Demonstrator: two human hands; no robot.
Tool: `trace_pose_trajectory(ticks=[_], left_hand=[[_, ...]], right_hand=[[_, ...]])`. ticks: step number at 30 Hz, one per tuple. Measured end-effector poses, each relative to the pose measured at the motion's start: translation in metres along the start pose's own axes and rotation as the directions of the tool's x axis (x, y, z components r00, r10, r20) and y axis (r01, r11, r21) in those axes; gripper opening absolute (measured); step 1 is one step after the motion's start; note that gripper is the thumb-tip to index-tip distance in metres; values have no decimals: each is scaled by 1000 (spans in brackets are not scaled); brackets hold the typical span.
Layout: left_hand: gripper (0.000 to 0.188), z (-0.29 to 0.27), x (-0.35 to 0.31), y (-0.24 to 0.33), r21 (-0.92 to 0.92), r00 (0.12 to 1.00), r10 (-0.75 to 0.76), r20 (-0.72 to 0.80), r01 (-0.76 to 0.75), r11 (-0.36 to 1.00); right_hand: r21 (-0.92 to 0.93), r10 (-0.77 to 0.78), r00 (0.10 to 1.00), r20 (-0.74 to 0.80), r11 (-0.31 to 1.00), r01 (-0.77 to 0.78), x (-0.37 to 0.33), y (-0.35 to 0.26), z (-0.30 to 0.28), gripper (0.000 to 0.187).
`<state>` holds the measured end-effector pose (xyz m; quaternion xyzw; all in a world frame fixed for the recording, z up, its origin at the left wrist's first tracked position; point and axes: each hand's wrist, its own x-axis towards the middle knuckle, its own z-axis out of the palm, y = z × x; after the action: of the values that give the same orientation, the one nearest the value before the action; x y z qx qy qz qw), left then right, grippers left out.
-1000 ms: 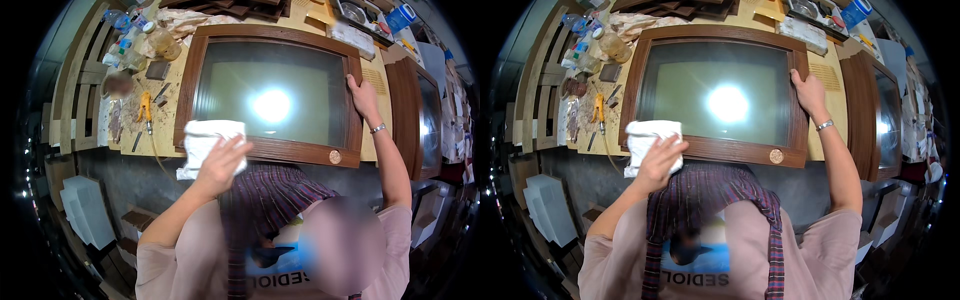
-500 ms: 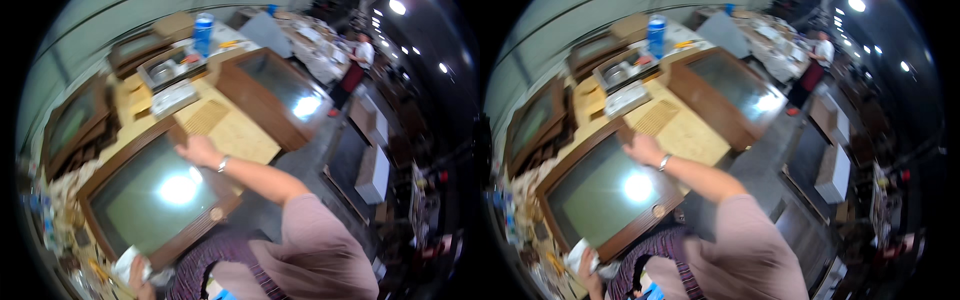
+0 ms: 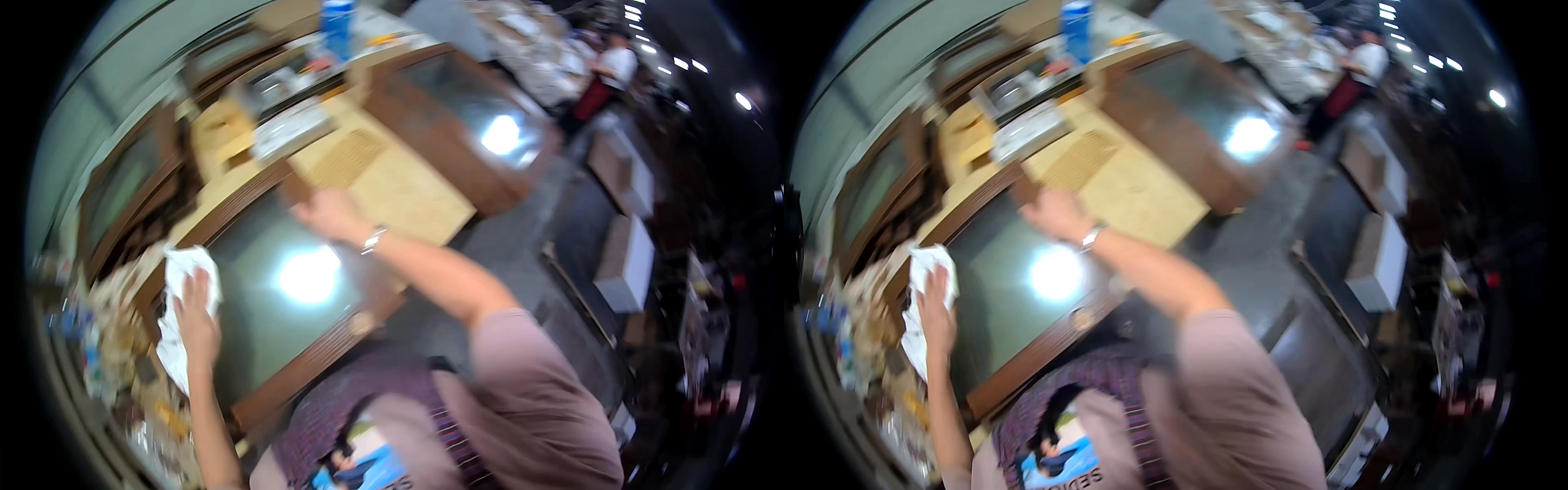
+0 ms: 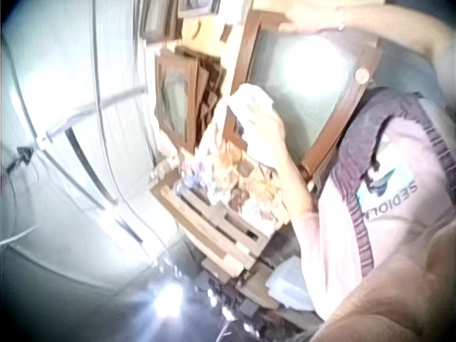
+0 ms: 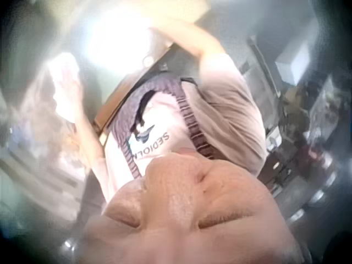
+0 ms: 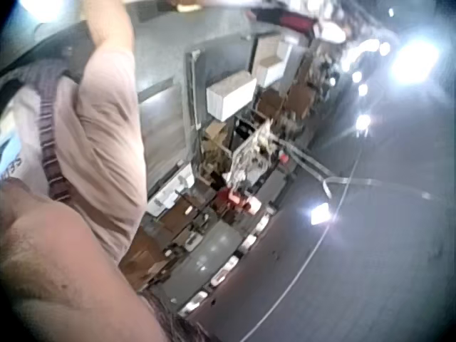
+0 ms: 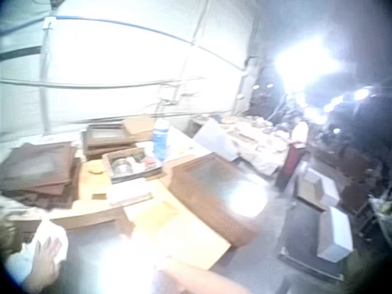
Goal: The person cleans glass panes in wooden cabinet doors by wiping them with a cloth and a liquid from a bottle, applies small labels to the wood, and uses a scraper to clean the edges.
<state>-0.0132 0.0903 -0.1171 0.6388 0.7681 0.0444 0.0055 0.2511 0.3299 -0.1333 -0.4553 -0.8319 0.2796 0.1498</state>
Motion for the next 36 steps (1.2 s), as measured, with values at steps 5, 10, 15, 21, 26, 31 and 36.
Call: trace_pose_trajectory(ticks=[5, 10, 15, 21, 26, 31, 36], left_hand=[[70, 0, 32, 27, -134, 951, -305, -48, 297, 946], [70, 8, 49, 168, -342, 908, 409, -91, -414, 844], [70, -4, 66, 48, -6, 996, -80, -31, 79, 997], [66, 14, 80, 130, -233, 964, 256, -68, -265, 936], [63, 18, 30, 27, -24, 989, 86, -118, -90, 996], [48, -26, -84, -139, -303, 763, -641, -85, 593, 746], [47, -4, -40, -92, -516, 785, -571, -239, 396, 760]], right_hand=[[-105, -33, 998, -48, 994, 28, -12, -10, -15, 58], [-197, -46, 996, -75, 980, 30, -7, 7, -10, 49], [-235, -122, 984, -133, 968, 88, -9, 10, -14, 49], [-192, -18, 997, -78, 981, 3, -8, 1, -15, 49], [-205, 7, 997, -70, 979, -21, -9, -1, -16, 49], [-222, 8, 999, -52, 975, -20, -7, 2, -15, 50], [-232, -56, 995, -86, 972, 34, -5, 7, -13, 52]])
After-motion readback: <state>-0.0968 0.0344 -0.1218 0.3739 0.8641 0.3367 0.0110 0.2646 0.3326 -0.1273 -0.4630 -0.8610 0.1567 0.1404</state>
